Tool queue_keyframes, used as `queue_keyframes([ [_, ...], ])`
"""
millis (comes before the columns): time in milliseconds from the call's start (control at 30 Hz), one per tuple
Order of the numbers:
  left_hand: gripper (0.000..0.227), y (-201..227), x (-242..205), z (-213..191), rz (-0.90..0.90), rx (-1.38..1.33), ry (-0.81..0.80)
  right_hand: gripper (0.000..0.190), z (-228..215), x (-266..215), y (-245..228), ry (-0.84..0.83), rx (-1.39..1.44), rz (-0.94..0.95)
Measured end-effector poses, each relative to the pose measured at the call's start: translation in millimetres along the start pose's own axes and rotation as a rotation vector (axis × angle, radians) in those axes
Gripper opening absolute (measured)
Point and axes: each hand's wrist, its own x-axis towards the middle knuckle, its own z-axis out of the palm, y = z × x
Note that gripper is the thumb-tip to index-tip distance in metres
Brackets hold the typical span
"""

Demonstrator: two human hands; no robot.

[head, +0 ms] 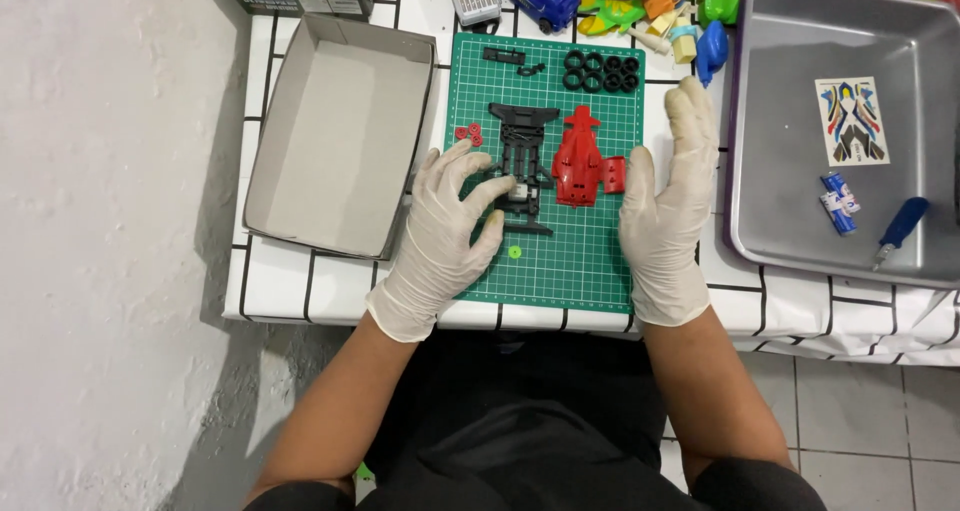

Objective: The person assembles a toy car on a green cutting mat. They attach a small blue cylindrical part to the black chassis, then insert a green circular piece into the chassis. The person then attaches black wheels to the chassis and handles red body parts.

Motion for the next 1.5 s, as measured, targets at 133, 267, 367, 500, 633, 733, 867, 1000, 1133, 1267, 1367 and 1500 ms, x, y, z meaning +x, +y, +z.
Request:
queue_keyframes([
  [133, 0.040, -4.7, 0.2, 4.3, 0.000, 0.007, 0.019, 0.068, 1.4, -8.6, 15.0, -0.005, -0.082, 0.065],
  [267, 0.044, -7.8, -4.5, 3.0, -0.014, -0.014, 0.049, 0.082, 3.6, -11.6, 11.5, -0.053, -0.085, 0.198],
  [367, 0.050, 1.4, -0.8, -1.6, 0.001, -0.052, 0.061, 0.087, -0.2, -15.9, 18.0, -0.027, -0.098, 0.231],
  [500, 0.070, 12.4, 2.0, -9.0, 0.021, -0.069, 0.082, 0.089, 3.0, -19.4, 22.8, 0.041, -0.011, 0.257],
  [633, 0.086, 12.0, 1.7, -7.5, 0.091, -0.167, 0.130, 0.083, 1.9, -20.6, 22.9, 0.028, 0.010, 0.270],
  [733, 0.094, 13.7, 2.8, -9.4, 0.168, -0.257, 0.192, 0.078, 1.6, -18.3, 15.8, 0.024, 0.051, 0.278],
  [867, 0.108, 13.2, -0.6, -12.6, 0.191, -0.381, 0.263, 0.066, 4.7, -23.4, 26.4, 0.033, 0.024, 0.309],
  [1000, 0.115, 10.5, -0.4, -8.7, 0.265, -0.355, 0.307, 0.058, 2.4, -22.1, 22.6, 0.020, 0.011, 0.357],
  [1133, 0.116, 10.9, -1.0, -16.3, 0.270, -0.335, 0.290, 0.055, 5.6, -18.0, 25.3, 0.050, 0.063, 0.359],
  [1267, 0.115, 10.6, -2.0, -16.3, 0.265, -0.391, 0.304, 0.055, 2.9, -13.5, 21.3, 0.060, 0.096, 0.335],
  [1367, 0.116, 8.8, -4.5, -18.2, 0.257, -0.413, 0.316, 0.057, 6.3, -18.7, 30.1, 0.054, 0.123, 0.336],
  [1500, 0.128, -4.0, -9.1, -5.5, 0.256, -0.465, 0.355, 0.059, 8.5, -23.3, 28.1, 0.075, 0.217, 0.308],
])
